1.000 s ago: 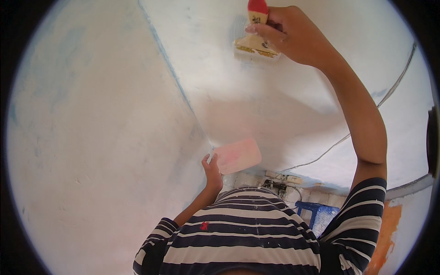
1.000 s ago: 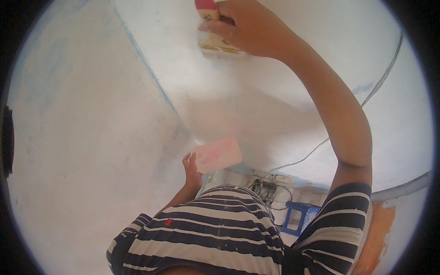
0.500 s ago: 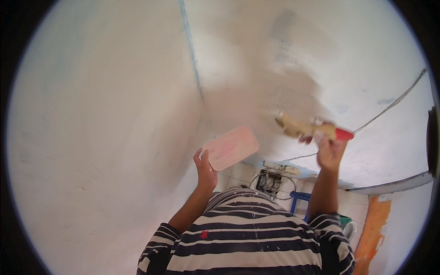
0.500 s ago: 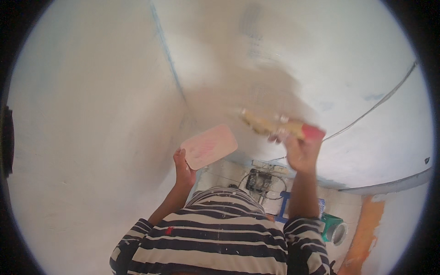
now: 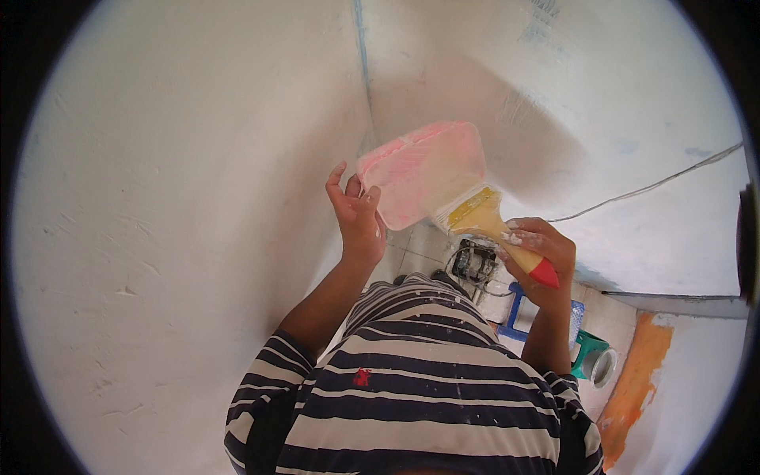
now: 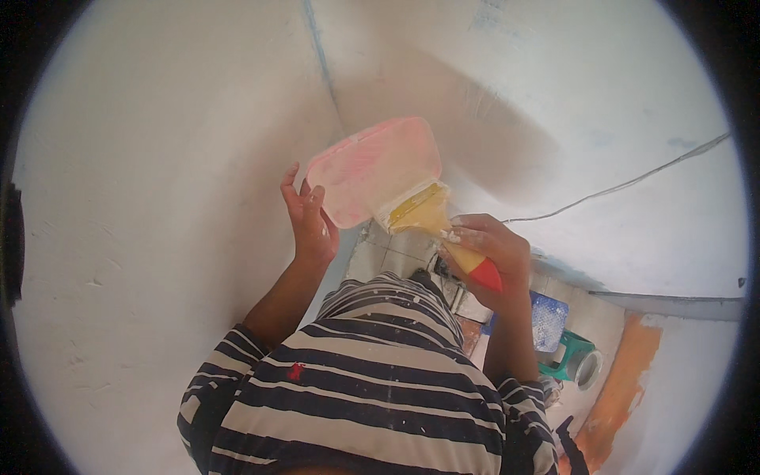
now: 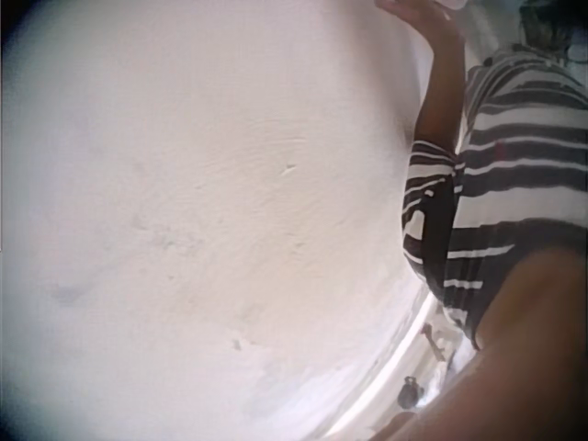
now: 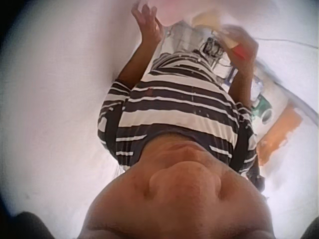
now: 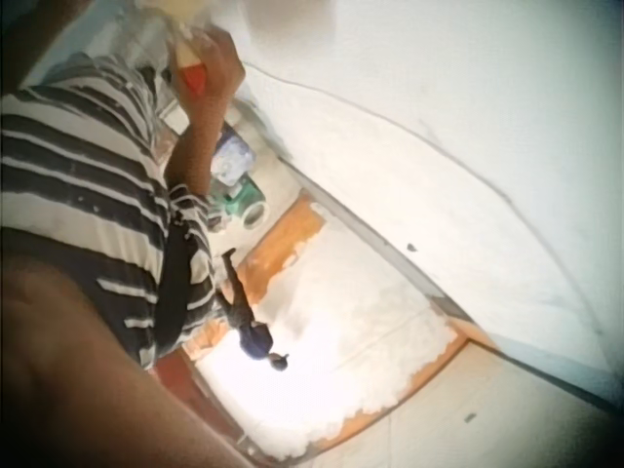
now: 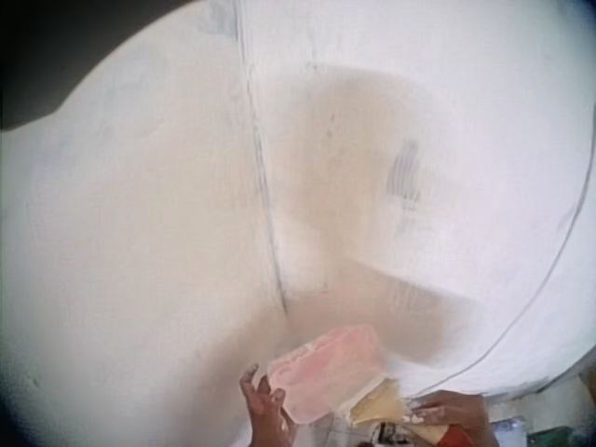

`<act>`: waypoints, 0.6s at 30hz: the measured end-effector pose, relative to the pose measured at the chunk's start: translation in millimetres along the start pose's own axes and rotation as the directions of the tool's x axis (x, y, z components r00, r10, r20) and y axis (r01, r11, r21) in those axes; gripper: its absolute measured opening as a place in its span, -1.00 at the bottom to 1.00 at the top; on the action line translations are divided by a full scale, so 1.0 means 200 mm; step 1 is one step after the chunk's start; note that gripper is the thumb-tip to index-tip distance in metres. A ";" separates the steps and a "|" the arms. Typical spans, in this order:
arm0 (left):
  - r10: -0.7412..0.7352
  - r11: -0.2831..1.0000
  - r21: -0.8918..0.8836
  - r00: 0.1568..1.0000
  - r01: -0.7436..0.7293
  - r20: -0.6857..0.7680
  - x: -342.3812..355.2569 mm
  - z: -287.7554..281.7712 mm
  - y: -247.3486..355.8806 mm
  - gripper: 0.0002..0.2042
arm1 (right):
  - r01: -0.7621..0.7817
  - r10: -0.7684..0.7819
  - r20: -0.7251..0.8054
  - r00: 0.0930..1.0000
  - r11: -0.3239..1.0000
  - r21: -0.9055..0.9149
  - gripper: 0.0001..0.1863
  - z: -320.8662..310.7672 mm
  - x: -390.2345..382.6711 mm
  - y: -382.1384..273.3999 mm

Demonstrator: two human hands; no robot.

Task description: The person applies paint to a ceiling using a brush, frequently dipping the brush into a small container of paint held in the other hand.

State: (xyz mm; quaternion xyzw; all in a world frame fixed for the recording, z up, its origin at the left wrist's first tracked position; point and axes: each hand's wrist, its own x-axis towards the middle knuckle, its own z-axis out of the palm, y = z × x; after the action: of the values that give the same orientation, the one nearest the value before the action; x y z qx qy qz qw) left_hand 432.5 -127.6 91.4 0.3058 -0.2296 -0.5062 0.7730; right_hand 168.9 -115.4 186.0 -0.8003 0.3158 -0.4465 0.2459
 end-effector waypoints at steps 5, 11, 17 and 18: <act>0.091 0.986 0.137 0.994 -0.099 0.066 -0.05 0.02 0.06 -0.37 | -0.042 0.037 -0.055 0.998 0.994 -0.104 -0.65 0.07 0.03 -0.06; 0.232 0.944 0.224 0.971 -0.241 0.063 -0.17 0.13 0.12 -0.25 | -0.063 0.050 -0.068 0.996 0.979 -0.194 -0.69 0.10 0.05 -0.19; 0.335 0.919 0.178 0.935 -0.352 0.116 -0.21 0.15 0.12 -0.17 | -0.046 0.031 -0.069 0.997 0.971 -0.237 -0.71 0.11 0.08 -0.20; 0.353 0.915 0.159 0.927 -0.370 0.123 -0.22 0.16 0.13 -0.13 | -0.049 0.034 -0.073 0.997 0.973 -0.227 -0.71 0.11 0.08 -0.21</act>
State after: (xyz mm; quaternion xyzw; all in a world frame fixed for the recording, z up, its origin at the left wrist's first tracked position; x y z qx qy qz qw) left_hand 411.4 -86.7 129.8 0.3027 -0.3622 -0.3454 0.8111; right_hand 207.3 -96.1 212.4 -0.8008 0.3898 -0.4290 0.1507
